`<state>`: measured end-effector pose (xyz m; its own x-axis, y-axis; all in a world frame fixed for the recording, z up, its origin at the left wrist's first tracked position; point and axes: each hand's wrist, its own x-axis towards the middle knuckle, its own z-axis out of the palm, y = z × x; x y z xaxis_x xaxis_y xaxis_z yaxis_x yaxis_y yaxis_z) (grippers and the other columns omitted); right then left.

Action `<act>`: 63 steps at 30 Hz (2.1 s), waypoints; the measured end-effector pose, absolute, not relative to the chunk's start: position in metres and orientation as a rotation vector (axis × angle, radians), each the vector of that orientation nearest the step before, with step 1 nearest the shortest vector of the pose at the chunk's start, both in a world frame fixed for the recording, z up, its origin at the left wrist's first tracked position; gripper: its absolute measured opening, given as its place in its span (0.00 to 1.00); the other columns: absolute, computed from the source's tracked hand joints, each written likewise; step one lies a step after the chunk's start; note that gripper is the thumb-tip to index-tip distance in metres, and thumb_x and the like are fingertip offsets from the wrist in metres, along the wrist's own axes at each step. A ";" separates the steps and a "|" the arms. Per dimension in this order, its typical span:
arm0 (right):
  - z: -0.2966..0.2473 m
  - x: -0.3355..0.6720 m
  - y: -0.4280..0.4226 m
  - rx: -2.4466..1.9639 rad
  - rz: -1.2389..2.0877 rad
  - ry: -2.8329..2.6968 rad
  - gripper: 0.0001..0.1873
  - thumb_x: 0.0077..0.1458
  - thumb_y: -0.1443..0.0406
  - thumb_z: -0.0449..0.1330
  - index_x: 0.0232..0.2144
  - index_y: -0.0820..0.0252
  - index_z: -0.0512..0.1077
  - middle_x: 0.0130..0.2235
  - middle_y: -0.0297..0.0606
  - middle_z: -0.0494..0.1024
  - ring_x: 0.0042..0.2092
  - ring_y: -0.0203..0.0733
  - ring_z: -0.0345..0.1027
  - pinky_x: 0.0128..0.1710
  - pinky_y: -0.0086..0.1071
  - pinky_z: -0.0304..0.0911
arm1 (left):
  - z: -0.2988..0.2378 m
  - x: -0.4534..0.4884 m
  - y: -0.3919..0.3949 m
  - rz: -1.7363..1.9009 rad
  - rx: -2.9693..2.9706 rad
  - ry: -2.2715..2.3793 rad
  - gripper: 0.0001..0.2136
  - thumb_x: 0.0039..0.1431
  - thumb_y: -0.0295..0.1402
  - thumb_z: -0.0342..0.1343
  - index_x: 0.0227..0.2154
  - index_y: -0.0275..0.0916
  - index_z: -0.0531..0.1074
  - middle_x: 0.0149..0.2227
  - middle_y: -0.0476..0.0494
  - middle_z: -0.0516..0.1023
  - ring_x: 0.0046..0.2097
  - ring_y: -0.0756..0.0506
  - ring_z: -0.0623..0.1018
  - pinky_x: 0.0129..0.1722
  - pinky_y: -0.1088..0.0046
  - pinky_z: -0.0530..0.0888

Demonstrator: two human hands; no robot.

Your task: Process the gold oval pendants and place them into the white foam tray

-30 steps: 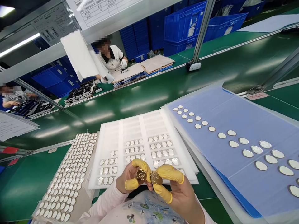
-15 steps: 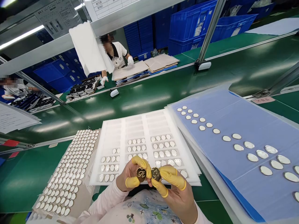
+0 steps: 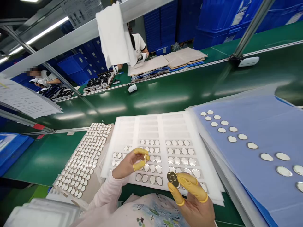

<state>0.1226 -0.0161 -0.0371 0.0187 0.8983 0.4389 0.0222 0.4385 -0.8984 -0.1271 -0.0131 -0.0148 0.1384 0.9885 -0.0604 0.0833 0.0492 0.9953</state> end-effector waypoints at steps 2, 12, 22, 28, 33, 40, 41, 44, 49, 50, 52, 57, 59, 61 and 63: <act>-0.042 0.123 -0.014 -0.874 0.835 -1.357 0.12 0.50 0.61 0.72 0.38 0.49 0.78 0.33 0.40 0.81 0.34 0.51 0.78 0.29 0.45 0.78 | -0.014 -0.154 -0.014 0.781 1.479 1.741 0.15 0.64 0.33 0.55 0.52 0.39 0.68 0.46 0.40 0.77 0.48 0.45 0.77 0.53 0.66 0.73; -0.033 0.113 -0.006 -0.788 0.915 -1.403 0.10 0.54 0.64 0.69 0.41 0.48 0.78 0.34 0.38 0.81 0.34 0.50 0.77 0.30 0.45 0.78 | -0.015 -0.217 -0.017 -0.103 1.492 2.493 0.12 0.59 0.22 0.50 0.45 0.34 0.72 0.45 0.34 0.78 0.51 0.37 0.74 0.51 0.60 0.67; -0.031 0.117 -0.003 -0.800 0.920 -1.420 0.10 0.53 0.60 0.71 0.40 0.49 0.78 0.34 0.39 0.82 0.34 0.48 0.77 0.32 0.42 0.79 | -0.012 -0.220 -0.004 -0.364 1.569 2.412 0.13 0.59 0.19 0.49 0.39 0.38 0.76 0.43 0.39 0.79 0.47 0.42 0.77 0.48 0.65 0.66; -0.030 0.115 -0.002 -0.757 0.967 -1.405 0.09 0.54 0.61 0.70 0.39 0.50 0.78 0.34 0.39 0.82 0.31 0.48 0.77 0.29 0.42 0.78 | 0.004 -0.206 -0.007 -0.266 1.633 2.467 0.14 0.62 0.20 0.47 0.36 0.36 0.78 0.43 0.37 0.78 0.49 0.40 0.76 0.51 0.62 0.66; -0.029 0.113 -0.003 -0.689 0.877 -1.465 0.15 0.55 0.68 0.68 0.44 0.48 0.76 0.34 0.37 0.81 0.30 0.45 0.75 0.28 0.41 0.76 | 0.014 -0.158 -0.015 0.645 1.677 2.168 0.15 0.69 0.32 0.45 0.44 0.41 0.78 0.44 0.39 0.80 0.48 0.42 0.76 0.51 0.64 0.69; -0.025 0.112 -0.004 -0.652 0.852 -1.507 0.22 0.55 0.75 0.65 0.48 0.45 0.73 0.35 0.36 0.80 0.30 0.42 0.72 0.27 0.37 0.72 | 0.011 -0.078 -0.013 0.941 1.242 1.059 0.21 0.57 0.52 0.61 0.33 0.36 0.82 0.30 0.41 0.78 0.33 0.46 0.76 0.36 0.70 0.72; -0.025 0.113 -0.005 -0.648 0.849 -1.503 0.22 0.55 0.74 0.65 0.48 0.45 0.73 0.34 0.36 0.79 0.29 0.41 0.71 0.26 0.36 0.71 | 0.011 -0.071 -0.013 0.907 1.159 1.005 0.22 0.54 0.53 0.64 0.32 0.35 0.81 0.29 0.42 0.77 0.32 0.47 0.75 0.34 0.71 0.71; -0.028 0.117 -0.007 -0.657 0.834 -1.476 0.22 0.54 0.74 0.66 0.47 0.46 0.73 0.33 0.36 0.78 0.28 0.40 0.68 0.24 0.34 0.69 | 0.012 -0.056 -0.011 0.882 0.944 0.970 0.24 0.46 0.53 0.69 0.29 0.33 0.80 0.25 0.46 0.74 0.28 0.51 0.71 0.29 0.74 0.67; -0.028 0.118 -0.006 -0.721 0.844 -1.502 0.15 0.56 0.72 0.65 0.43 0.48 0.73 0.32 0.36 0.76 0.27 0.40 0.66 0.24 0.34 0.68 | 0.010 -0.048 -0.011 0.941 0.734 0.970 0.23 0.42 0.50 0.73 0.27 0.33 0.76 0.23 0.48 0.73 0.23 0.55 0.66 0.23 0.78 0.62; -0.025 0.117 -0.005 -0.736 0.855 -1.517 0.13 0.57 0.70 0.65 0.42 0.48 0.73 0.31 0.35 0.76 0.26 0.40 0.65 0.25 0.34 0.68 | 0.009 -0.048 -0.011 0.949 0.716 0.952 0.23 0.42 0.49 0.73 0.27 0.33 0.75 0.24 0.48 0.74 0.22 0.55 0.66 0.23 0.78 0.62; -0.021 0.117 -0.001 -0.748 0.881 -1.517 0.10 0.58 0.67 0.65 0.42 0.49 0.73 0.29 0.34 0.74 0.25 0.39 0.64 0.26 0.35 0.68 | 0.009 -0.049 -0.012 0.964 0.702 0.921 0.23 0.42 0.48 0.73 0.27 0.33 0.74 0.23 0.48 0.74 0.22 0.56 0.66 0.22 0.78 0.62; -0.013 0.115 0.006 -0.771 0.930 -1.540 0.05 0.59 0.61 0.64 0.36 0.53 0.72 0.27 0.32 0.72 0.24 0.37 0.62 0.24 0.32 0.65 | 0.010 -0.052 -0.012 0.974 0.723 0.953 0.23 0.42 0.49 0.73 0.28 0.33 0.73 0.24 0.48 0.74 0.23 0.55 0.68 0.23 0.78 0.65; -0.012 0.114 0.006 -0.779 0.938 -1.603 0.06 0.61 0.63 0.63 0.31 0.53 0.71 0.26 0.32 0.73 0.24 0.37 0.63 0.23 0.31 0.64 | 0.011 -0.051 -0.012 0.974 0.739 0.980 0.24 0.41 0.50 0.73 0.28 0.34 0.73 0.25 0.48 0.74 0.25 0.54 0.69 0.24 0.78 0.65; -0.011 0.113 0.004 -0.771 0.929 -1.618 0.07 0.64 0.65 0.60 0.31 0.53 0.72 0.25 0.33 0.74 0.24 0.38 0.66 0.23 0.31 0.65 | 0.012 -0.050 -0.013 0.975 0.769 0.996 0.24 0.42 0.51 0.72 0.28 0.34 0.73 0.24 0.49 0.72 0.25 0.54 0.69 0.24 0.78 0.65; -0.012 0.113 0.002 -0.763 0.929 -1.620 0.06 0.65 0.66 0.58 0.34 0.53 0.72 0.26 0.33 0.75 0.26 0.38 0.68 0.25 0.31 0.66 | 0.013 -0.049 -0.013 0.971 0.807 1.006 0.24 0.43 0.51 0.71 0.28 0.34 0.72 0.23 0.50 0.71 0.25 0.54 0.69 0.25 0.78 0.65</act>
<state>0.1134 0.0021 -0.0119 -0.2271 0.8501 0.4752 0.0194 0.4918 -0.8705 -0.0486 -0.0129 0.0131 0.2175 0.9258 -0.3092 -0.2759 0.3622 0.8904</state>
